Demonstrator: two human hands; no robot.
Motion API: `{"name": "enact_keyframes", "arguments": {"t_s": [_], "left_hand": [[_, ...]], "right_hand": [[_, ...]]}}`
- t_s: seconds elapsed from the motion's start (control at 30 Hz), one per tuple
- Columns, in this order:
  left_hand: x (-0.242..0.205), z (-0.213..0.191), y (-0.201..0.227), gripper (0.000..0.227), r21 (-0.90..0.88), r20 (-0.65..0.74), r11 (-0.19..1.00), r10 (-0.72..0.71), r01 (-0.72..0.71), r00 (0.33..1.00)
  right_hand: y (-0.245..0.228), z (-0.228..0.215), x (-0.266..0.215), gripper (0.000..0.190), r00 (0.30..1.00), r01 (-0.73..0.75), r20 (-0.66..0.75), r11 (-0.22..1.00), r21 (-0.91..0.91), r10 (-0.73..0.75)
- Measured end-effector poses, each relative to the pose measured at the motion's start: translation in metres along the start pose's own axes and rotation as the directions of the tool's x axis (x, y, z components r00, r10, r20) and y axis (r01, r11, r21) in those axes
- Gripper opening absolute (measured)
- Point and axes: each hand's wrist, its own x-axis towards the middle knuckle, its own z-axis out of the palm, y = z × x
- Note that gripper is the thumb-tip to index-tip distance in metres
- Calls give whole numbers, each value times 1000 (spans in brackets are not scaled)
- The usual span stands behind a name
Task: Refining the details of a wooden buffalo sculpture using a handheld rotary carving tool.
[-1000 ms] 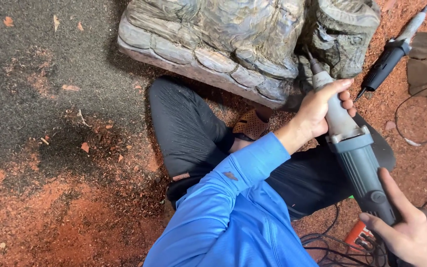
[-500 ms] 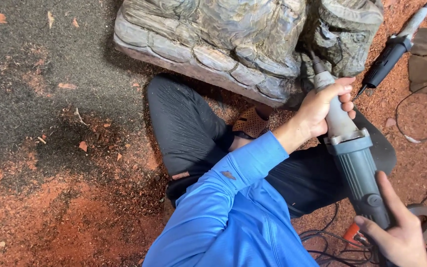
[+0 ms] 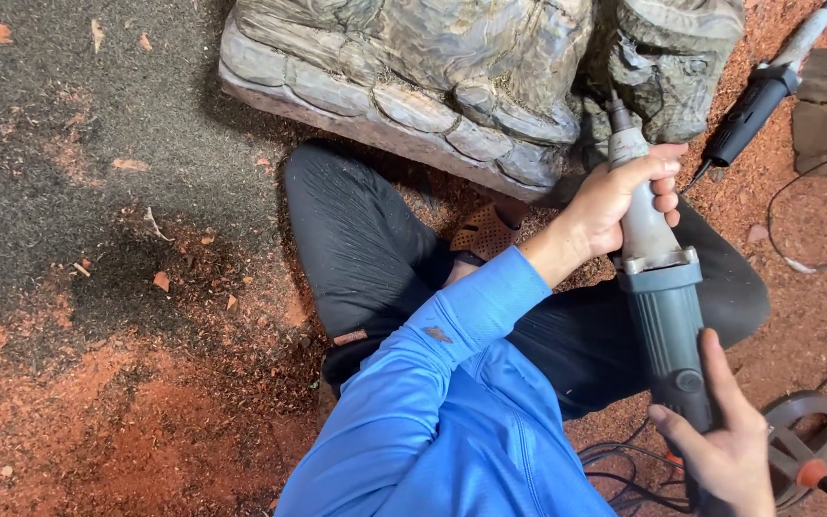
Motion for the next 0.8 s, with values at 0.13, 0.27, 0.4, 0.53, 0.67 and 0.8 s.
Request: {"name": "enact_keyframes", "arguments": {"t_s": [0.13, 0.27, 0.4, 0.53, 0.67, 0.8], "left_hand": [[4, -5, 4, 59, -13, 43, 1000, -26, 27, 999], [5, -11, 2, 61, -79, 93, 994, -65, 73, 994], [12, -21, -7, 51, -179, 154, 980, -57, 85, 986], [16, -26, -11, 61, -197, 182, 975, -67, 104, 981], [11, -17, -8, 71, -214, 187, 969, -87, 127, 979], [6, -15, -4, 79, -201, 186, 973, -71, 109, 980]], "right_hand": [[-1, 14, -4, 108, 998, 51, -31, 998, -22, -52], [-5, 18, -6, 105, 997, 74, -34, 997, 0, -74], [-13, 18, -7, 104, 993, 113, -24, 994, -7, -113], [-24, 17, -7, 105, 999, 45, -24, 997, -64, -46], [-30, 20, -12, 101, 995, 87, -38, 996, -27, -88], [-39, 33, -18, 105, 998, 25, -51, 999, -44, -27]]}}
